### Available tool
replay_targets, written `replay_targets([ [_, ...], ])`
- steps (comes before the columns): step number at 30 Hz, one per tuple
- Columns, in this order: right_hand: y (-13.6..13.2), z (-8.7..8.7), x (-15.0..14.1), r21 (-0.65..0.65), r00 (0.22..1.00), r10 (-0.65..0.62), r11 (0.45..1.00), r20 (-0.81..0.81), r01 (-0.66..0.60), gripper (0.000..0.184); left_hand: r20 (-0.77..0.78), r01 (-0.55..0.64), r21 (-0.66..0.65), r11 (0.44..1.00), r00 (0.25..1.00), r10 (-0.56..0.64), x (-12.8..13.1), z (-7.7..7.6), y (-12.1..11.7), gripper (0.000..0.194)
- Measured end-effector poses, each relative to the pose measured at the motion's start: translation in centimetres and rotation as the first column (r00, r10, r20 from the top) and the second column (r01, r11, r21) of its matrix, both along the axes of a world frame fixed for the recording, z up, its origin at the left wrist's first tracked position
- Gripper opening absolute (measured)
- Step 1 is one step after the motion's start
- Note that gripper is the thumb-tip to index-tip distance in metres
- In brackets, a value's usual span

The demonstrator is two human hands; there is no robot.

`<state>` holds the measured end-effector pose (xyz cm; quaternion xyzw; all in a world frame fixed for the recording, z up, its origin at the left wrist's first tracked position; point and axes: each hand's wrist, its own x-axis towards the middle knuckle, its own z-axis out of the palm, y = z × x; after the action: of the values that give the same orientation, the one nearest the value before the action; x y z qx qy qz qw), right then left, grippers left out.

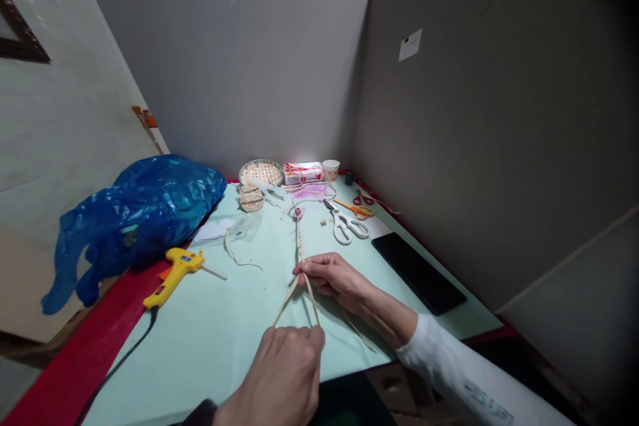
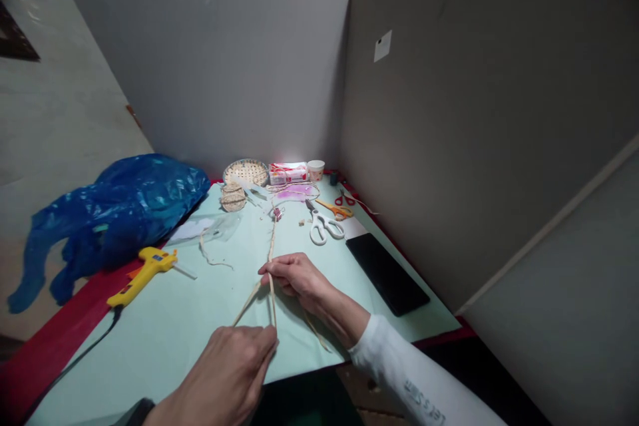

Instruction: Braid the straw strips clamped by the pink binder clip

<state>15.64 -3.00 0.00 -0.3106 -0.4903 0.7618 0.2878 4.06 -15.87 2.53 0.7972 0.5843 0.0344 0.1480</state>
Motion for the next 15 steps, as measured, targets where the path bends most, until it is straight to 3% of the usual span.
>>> replay_targets([
  [2,0.0,-0.1,0.0,-0.005,1.0,0.01,1.0,-0.008,-0.01,0.024,0.141,-0.057,0.025,0.998,0.989,0.053,-0.9,1.0,0.3,0.03],
  [3,0.0,-0.2,0.0,0.0,1.0,0.015,1.0,-0.01,-0.015,0.024,0.233,-0.163,0.068,0.984,0.962,0.144,-1.6,1.5,0.9,0.033],
  [5,-0.1,-0.2,0.0,0.021,1.0,0.022,1.0,-0.006,-0.022,0.022,0.456,-0.342,0.135,0.93,0.855,0.248,-3.0,1.9,2.8,0.031],
  [7,-0.2,-0.1,0.0,0.042,1.0,0.026,0.999,0.005,-0.026,0.021,0.62,-0.401,0.047,0.915,0.73,0.288,-3.9,1.6,5.3,0.023],
  [8,-0.2,-0.1,0.0,0.049,1.0,0.028,0.998,0.011,-0.029,0.021,0.704,-0.357,-0.069,0.932,0.644,0.299,-4.1,1.1,6.4,0.022],
  [10,-0.4,0.1,0.0,0.065,0.999,0.032,0.997,0.014,-0.033,0.023,0.825,-0.154,-0.323,0.934,0.437,0.357,-4.0,-0.2,8.2,0.022],
  [15,-0.9,0.5,0.4,0.106,1.0,0.025,0.994,-0.002,-0.025,0.017,0.849,0.008,-0.457,0.89,0.301,0.433,-2.7,-2.2,9.1,0.027],
])
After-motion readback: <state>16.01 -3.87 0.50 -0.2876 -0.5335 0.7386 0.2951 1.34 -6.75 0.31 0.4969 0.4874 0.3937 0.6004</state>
